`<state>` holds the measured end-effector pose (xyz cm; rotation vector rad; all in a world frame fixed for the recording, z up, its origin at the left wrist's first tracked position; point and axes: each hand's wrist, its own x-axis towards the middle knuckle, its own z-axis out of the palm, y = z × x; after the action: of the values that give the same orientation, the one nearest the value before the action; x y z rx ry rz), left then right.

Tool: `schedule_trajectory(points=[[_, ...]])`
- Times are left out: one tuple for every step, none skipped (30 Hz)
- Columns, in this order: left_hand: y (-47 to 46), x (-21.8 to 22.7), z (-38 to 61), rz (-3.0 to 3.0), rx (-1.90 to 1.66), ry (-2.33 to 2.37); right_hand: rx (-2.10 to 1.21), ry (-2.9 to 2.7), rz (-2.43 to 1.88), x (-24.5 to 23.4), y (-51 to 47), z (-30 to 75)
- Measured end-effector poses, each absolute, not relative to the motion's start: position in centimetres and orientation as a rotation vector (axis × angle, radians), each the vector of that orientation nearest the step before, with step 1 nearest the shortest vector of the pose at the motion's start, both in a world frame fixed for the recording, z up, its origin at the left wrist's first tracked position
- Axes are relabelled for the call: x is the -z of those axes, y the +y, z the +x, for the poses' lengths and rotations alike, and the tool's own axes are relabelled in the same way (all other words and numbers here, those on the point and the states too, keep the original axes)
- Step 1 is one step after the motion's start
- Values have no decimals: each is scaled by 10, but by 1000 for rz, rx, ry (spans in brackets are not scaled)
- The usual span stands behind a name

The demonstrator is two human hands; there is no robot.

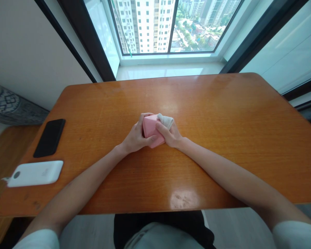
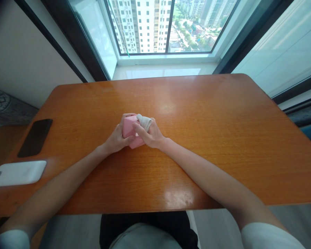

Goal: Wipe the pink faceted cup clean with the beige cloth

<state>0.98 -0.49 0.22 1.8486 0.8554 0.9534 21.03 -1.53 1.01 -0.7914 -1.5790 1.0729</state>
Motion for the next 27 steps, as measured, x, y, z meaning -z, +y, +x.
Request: schedule_trajectory(points=[[-5, -2, 10, 1845, -962, 847, -1069, -1580, -793, -11, -15, 210], [-5, -1, 10, 1842, -968, 839, -1066, -1581, -792, -11, -16, 210], [-5, 0, 10, 1843, -969, 834, -1065, -1581, -790, -11, -16, 210], [-5, 2, 9, 1848, -970, 829, -1068, -1580, -791, -11, -16, 210], [-5, 3, 9, 1855, -970, 825, -1073, -1579, -794, -11, -16, 210], [-5, 5, 8, 1868, -974, 820, -1078, -1578, -798, -10, -16, 210], [-5, 7, 8, 1889, -988, 812, -1080, -1575, -804, -9, -15, 210], [-5, 10, 7, 1921, -1019, 799, -1082, -1572, -808, -7, -15, 210], [-4, 12, 7, 1967, -1067, 783, -1085, -1565, -810, -5, -15, 210], [-3, 14, 7, 2029, -1128, 761, -1090, -1551, -808, -3, -14, 210], [-2, 15, 7, 2105, -1192, 731, -1099, -1532, -802, -2, -14, 210], [-1, 16, 7, 2190, -1250, 700, -1112, -1510, -793, 0, -13, 209], [-1, 17, 7, 2278, -1290, 675, -1128, -1491, -782, 1, -12, 209], [0, 17, 7, 2366, -1310, 659, -1143, -1478, -773, 1, -12, 208], [1, 16, 7, 2451, -1315, 653, -1153, -1470, -769, 1, -12, 208], [2, 15, 6, 2529, -1313, 655, -1161, -1466, -767, 1, -11, 208], [4, 14, 6, 2601, -1310, 658, -1168, -1463, -765, 0, -11, 207], [5, 13, 5, 2664, -1308, 659, -1172, -1457, -762, 0, -11, 207], [6, 11, 4, 2716, -1304, 655, -1177, -1450, -753, 0, -11, 207], [7, 10, 3, 2755, -1298, 650, -1182, -1441, -739, 0, -11, 206], [7, 9, 2, 2779, -1291, 647, -1189, -1434, -722, 0, -10, 206], [7, 8, 2, 2790, -1288, 646, -1198, -1427, -709, 0, -10, 206], [7, 7, 1, 2791, -1290, 648, -1208, -1421, -702, 0, -10, 206], [7, 5, 1, 2785, -1295, 649, -1219, -1414, -703, -1, -9, 206], [6, 4, 2, 2773, -1301, 651, -1230, -1406, -710, -1, -9, 206], [5, 3, 2, 2758, -1300, 657, -1239, -1400, -723, -2, -9, 206], [4, 2, 3, 2739, -1291, 667, -1244, -1395, -738, -3, -9, 206]])
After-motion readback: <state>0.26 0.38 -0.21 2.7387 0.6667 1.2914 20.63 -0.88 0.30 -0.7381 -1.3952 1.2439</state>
